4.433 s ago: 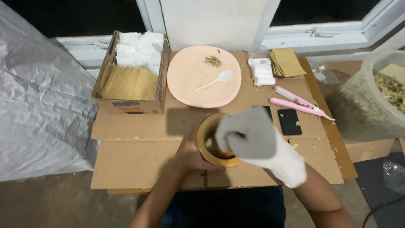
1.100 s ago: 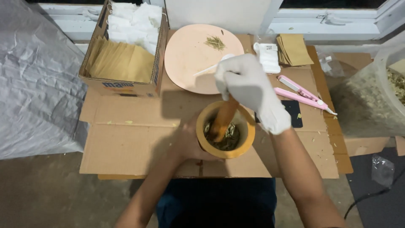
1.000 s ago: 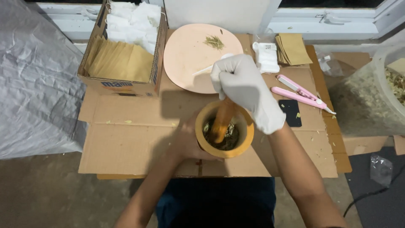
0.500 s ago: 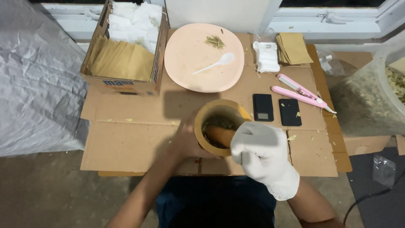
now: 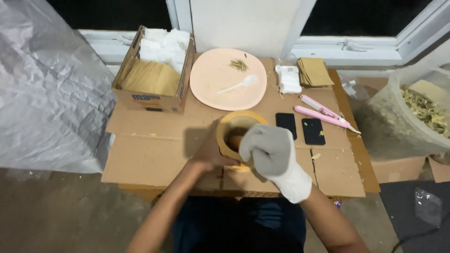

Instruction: Grinding herbs in a wooden mortar and pestle on a cardboard-covered workspace.

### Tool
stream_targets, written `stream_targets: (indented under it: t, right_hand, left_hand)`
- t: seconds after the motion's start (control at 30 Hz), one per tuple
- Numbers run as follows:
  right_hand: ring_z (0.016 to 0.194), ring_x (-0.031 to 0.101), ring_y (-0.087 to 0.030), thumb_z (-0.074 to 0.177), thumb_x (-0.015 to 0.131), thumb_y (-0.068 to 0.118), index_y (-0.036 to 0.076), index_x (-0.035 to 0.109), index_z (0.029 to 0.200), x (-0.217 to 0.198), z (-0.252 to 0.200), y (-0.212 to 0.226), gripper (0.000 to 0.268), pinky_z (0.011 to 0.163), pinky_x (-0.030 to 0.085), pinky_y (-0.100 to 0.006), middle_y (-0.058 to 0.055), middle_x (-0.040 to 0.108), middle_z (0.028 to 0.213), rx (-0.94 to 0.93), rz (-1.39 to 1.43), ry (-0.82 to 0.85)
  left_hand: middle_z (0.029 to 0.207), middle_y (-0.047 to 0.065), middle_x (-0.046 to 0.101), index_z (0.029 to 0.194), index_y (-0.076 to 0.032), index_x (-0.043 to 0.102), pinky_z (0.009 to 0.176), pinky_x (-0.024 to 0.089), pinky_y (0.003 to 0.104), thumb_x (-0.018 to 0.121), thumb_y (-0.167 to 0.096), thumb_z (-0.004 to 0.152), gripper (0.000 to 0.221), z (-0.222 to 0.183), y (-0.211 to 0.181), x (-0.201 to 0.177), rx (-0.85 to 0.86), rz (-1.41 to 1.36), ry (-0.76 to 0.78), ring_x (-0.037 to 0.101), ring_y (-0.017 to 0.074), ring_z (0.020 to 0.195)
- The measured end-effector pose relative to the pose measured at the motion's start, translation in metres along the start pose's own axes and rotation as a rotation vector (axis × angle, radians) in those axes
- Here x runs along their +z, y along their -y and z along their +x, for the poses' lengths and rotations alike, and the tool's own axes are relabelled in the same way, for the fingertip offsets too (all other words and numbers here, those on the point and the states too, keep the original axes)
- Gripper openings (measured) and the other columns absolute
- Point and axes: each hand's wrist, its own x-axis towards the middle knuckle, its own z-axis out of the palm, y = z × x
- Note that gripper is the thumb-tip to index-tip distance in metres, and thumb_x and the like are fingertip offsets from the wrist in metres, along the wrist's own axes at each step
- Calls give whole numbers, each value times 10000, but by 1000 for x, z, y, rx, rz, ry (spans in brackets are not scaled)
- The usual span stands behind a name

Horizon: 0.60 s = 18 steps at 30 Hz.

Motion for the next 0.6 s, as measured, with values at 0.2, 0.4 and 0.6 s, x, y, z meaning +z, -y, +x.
stream_targets:
  t: [0.2, 0.4, 0.6]
  right_hand:
    - [511, 675, -207, 911, 600, -98, 188, 694, 590, 9, 17, 16, 440, 592, 580, -287, 48, 700, 592, -3, 156, -128]
    - [497, 643, -236, 918, 611, -105, 183, 670, 612, 5, 6, 18, 425, 598, 589, -288, 59, 673, 579, -94, 1, -172]
    - [637, 705, -192, 903, 639, -41, 222, 673, 685, 13, 4, 6, 343, 650, 602, -271, 104, 680, 663, -153, 18, -36]
  left_hand:
    - [1312, 145, 732, 1479, -50, 584, 1117, 571, 535, 1125, -553, 344, 1355, -1, 52, -7, 87, 8, -137, 726, 335, 1258]
    - [1236, 94, 794, 1384, -77, 678, 1097, 572, 465, 1139, -427, 380, 1159, -1, 10, 9, 123, -126, -133, 719, 209, 1195]
    - [1136, 102, 814, 1309, -116, 698, 945, 639, 455, 1121, -377, 317, 1110, 2, 20, 1, 6, 13, -142, 788, 243, 1080]
